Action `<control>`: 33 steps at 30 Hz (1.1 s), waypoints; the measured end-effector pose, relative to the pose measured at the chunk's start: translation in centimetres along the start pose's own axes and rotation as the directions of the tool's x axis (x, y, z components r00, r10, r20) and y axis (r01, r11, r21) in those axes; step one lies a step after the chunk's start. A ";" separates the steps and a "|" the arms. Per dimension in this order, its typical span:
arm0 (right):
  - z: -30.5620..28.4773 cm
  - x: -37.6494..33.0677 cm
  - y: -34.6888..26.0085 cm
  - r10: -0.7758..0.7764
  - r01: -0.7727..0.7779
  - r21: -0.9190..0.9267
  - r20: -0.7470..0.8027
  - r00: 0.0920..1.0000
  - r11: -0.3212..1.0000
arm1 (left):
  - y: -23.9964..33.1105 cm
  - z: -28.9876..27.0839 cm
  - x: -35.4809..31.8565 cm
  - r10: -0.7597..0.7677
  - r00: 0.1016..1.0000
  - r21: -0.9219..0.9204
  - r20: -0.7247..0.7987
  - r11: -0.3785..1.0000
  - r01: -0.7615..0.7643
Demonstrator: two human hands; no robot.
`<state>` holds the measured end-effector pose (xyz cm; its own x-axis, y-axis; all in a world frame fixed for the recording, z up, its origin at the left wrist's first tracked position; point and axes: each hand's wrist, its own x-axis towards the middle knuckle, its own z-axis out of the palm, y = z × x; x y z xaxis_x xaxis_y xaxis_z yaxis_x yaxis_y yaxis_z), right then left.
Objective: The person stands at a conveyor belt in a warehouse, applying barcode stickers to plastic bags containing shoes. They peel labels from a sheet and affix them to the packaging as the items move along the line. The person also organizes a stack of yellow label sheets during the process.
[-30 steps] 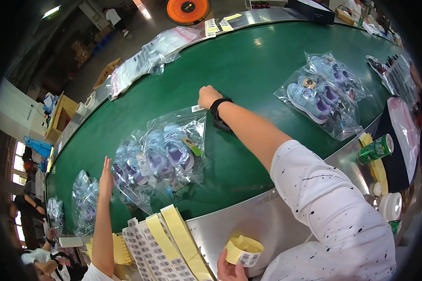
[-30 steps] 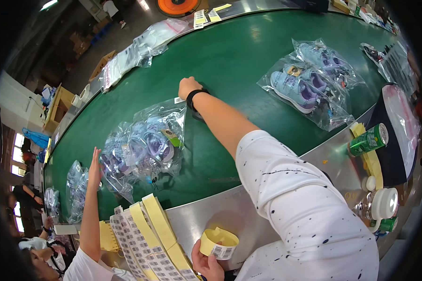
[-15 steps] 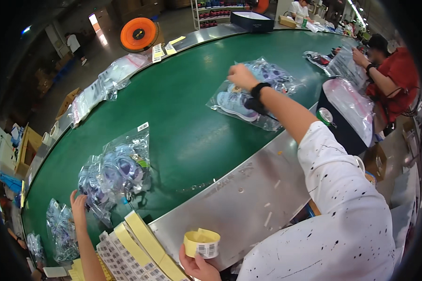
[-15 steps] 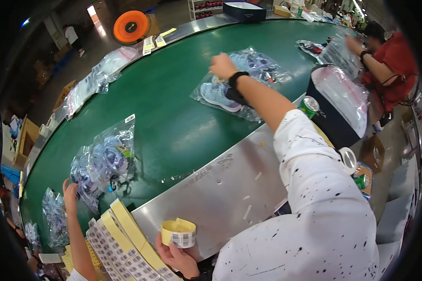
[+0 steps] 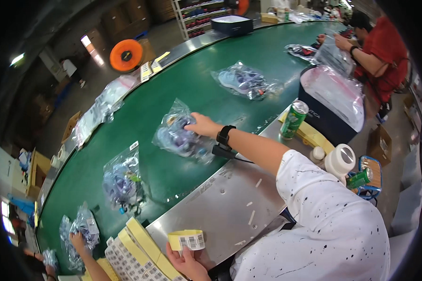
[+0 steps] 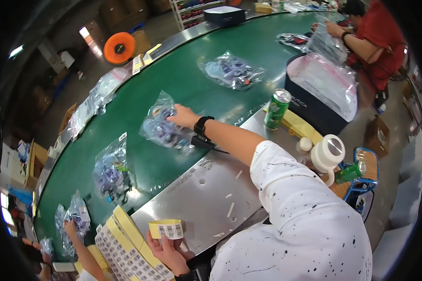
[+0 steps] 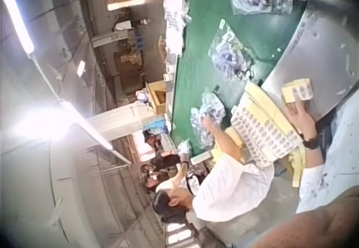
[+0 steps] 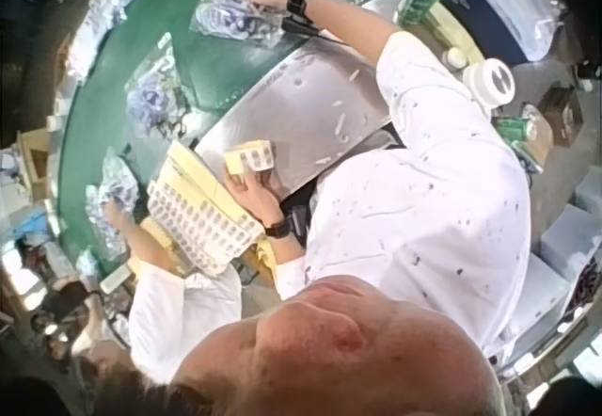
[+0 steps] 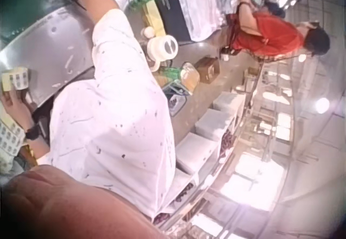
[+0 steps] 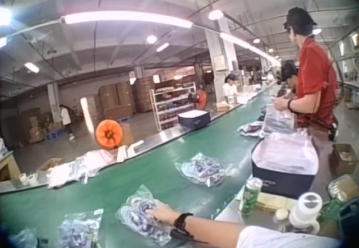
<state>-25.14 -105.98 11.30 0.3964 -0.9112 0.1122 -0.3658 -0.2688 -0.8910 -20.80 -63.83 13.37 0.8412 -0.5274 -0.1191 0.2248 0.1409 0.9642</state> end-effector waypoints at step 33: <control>3.3 -18.3 -13.7 -0.757 0.650 0.389 0.309 0.575 0.653 | 2.7 -1.0 4.3 -0.153 0.982 0.078 0.114 0.986 0.145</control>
<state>-24.62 -84.65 19.99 0.7651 -0.2242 0.6036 0.3467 -0.6464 -0.6796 -16.11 -64.90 15.22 0.7356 -0.6345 -0.2373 0.3052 -0.0024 0.9523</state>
